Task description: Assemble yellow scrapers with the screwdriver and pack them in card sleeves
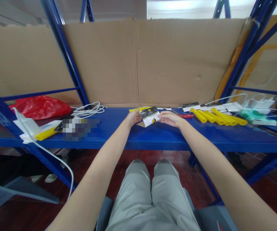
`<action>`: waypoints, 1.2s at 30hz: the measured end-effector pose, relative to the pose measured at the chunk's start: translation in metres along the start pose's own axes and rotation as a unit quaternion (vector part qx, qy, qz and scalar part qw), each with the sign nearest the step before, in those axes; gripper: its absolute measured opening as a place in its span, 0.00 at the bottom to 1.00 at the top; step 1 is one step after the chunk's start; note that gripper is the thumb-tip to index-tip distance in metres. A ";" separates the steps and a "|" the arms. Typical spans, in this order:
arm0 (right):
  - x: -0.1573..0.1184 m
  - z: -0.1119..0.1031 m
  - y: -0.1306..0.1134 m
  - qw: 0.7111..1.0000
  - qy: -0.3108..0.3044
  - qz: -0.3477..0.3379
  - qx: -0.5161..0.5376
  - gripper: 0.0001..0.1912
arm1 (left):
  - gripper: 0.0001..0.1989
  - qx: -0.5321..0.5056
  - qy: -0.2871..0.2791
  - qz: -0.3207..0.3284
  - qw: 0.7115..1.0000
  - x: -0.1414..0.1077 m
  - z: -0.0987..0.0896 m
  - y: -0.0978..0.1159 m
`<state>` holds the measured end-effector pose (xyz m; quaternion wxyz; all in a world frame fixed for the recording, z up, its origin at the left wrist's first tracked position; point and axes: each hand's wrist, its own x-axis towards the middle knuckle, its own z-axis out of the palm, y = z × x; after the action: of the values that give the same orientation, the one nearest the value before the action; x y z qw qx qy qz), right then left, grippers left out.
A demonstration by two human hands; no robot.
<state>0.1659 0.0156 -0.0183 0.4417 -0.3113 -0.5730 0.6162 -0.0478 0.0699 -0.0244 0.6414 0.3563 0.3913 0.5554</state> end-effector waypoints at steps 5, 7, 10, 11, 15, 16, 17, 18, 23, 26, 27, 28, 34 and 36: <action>-0.001 0.002 0.000 1.000 0.003 -0.010 0.003 0.06 | 0.08 0.054 0.000 -0.003 0.999 -0.009 0.001 0.003; -0.001 0.002 0.000 1.000 0.010 -0.012 -0.002 0.06 | 0.08 0.032 0.019 0.009 0.999 -0.010 0.002 0.004; 0.000 0.004 -0.001 0.999 0.025 -0.018 -0.006 0.06 | 0.08 -0.007 0.051 0.023 0.998 -0.010 0.003 0.005; 0.000 0.005 -0.002 0.999 0.030 -0.021 -0.006 0.06 | 0.08 -0.013 0.058 0.026 0.998 -0.009 0.003 0.005; -0.001 0.008 -0.004 0.998 0.044 -0.037 -0.005 0.07 | 0.09 -0.026 0.076 0.024 0.996 -0.005 0.002 0.003; -0.001 0.009 -0.004 0.998 0.046 -0.040 -0.006 0.07 | 0.08 -0.033 0.083 0.023 0.996 -0.004 0.001 0.003; -0.001 0.009 -0.004 0.998 0.049 -0.043 -0.008 0.07 | 0.08 -0.039 0.090 0.022 0.995 -0.003 0.001 0.002; -0.001 0.009 -0.004 0.998 0.050 -0.045 -0.009 0.07 | 0.07 -0.042 0.099 0.022 0.994 -0.002 0.000 0.002; -0.001 0.010 -0.003 0.998 0.031 -0.045 -0.008 0.07 | 0.07 -0.032 0.118 0.013 0.992 0.002 -0.002 0.002; -0.001 0.012 -0.003 0.999 0.025 -0.041 -0.003 0.09 | 0.08 -0.029 0.094 0.011 0.995 0.004 -0.003 0.002; -0.002 0.013 -0.003 0.999 0.027 -0.039 -0.002 0.09 | 0.08 -0.030 0.088 0.012 0.996 0.004 -0.003 0.002; -0.002 0.014 -0.003 0.999 0.031 -0.037 -0.001 0.09 | 0.09 -0.032 0.089 0.016 0.995 0.004 -0.002 0.002; -0.001 0.014 -0.001 0.998 0.046 -0.036 0.003 0.10 | 0.09 -0.050 0.148 0.065 0.986 0.000 0.002 0.003; -0.001 0.014 -0.001 0.999 0.038 -0.036 0.001 0.09 | 0.11 -0.046 0.137 0.064 0.987 -0.002 0.002 0.004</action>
<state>0.1542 0.0092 -0.0155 0.4852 -0.3139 -0.5659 0.5880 -0.0484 0.0683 -0.0199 0.5605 0.2715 0.4261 0.6562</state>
